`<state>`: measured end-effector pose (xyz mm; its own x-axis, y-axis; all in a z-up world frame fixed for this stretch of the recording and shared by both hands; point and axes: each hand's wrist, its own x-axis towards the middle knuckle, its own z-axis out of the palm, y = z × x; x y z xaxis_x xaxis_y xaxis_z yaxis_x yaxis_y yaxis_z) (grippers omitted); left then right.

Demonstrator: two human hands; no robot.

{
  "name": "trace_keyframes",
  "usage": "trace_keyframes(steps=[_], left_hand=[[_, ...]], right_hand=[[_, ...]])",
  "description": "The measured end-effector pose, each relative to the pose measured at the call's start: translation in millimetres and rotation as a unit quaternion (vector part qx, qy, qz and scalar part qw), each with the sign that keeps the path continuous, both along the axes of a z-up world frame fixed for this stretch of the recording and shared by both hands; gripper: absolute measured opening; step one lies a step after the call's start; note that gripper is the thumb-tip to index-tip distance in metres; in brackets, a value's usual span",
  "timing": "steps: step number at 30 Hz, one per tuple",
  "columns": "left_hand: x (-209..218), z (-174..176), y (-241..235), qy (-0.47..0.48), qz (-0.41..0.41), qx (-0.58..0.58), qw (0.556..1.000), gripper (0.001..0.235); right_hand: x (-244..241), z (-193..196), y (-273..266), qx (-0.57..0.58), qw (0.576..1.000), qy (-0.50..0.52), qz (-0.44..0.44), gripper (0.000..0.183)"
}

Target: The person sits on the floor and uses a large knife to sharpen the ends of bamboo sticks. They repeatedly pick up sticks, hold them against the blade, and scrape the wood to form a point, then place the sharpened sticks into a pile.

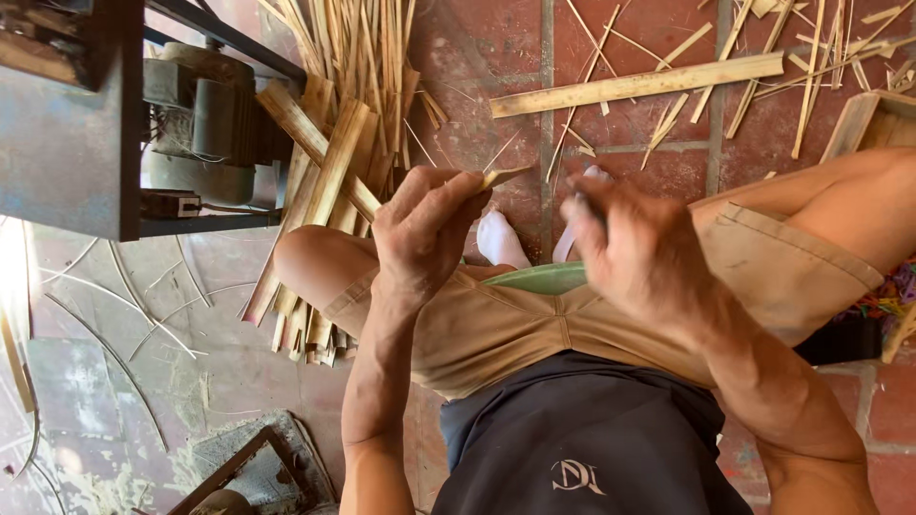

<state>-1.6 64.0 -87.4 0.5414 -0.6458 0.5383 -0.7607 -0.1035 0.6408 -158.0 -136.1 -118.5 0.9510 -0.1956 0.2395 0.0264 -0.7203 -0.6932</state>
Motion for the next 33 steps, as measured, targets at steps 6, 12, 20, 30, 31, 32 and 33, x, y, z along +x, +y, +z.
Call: trace_keyframes(steps=[6, 12, 20, 30, 31, 32, 33], left_hand=[[-14.0, -3.5, 14.4, -0.026, -0.006, 0.021, 0.999, 0.031], [-15.5, -1.5, 18.0, -0.077, 0.003, 0.026, 0.997, 0.040], [-17.8, 55.1, 11.3, -0.105, -0.020, 0.035, 0.994, 0.037], [-1.7, -10.3, -4.3, -0.054, -0.001, 0.036, 0.998, 0.022], [4.5, -13.5, -9.7, -0.051, 0.000, 0.034, 0.998, 0.021], [11.5, -13.4, -14.4, -0.047, 0.000, 0.032, 0.998, 0.020], [10.2, -11.8, -10.0, -0.033, 0.002, 0.039, 0.999, 0.019]], right_hand=[[9.5, 54.2, 36.8, -0.121, 0.988, -0.086, 0.033, 0.047], [3.3, 35.4, 40.8, -0.199, 0.977, -0.076, 0.023, 0.052], [18.7, 89.3, 40.6, -0.099, 0.988, -0.108, 0.055, 0.041], [31.2, -1.0, -3.8, -0.124, 0.975, 0.158, 0.094, 0.020], [37.8, 0.5, -13.4, -0.225, 0.965, 0.100, 0.089, 0.019], [43.6, 7.3, -20.3, -0.324, 0.942, 0.042, 0.082, 0.018], [46.7, 15.7, -22.3, -0.360, 0.929, 0.030, 0.083, 0.017]])
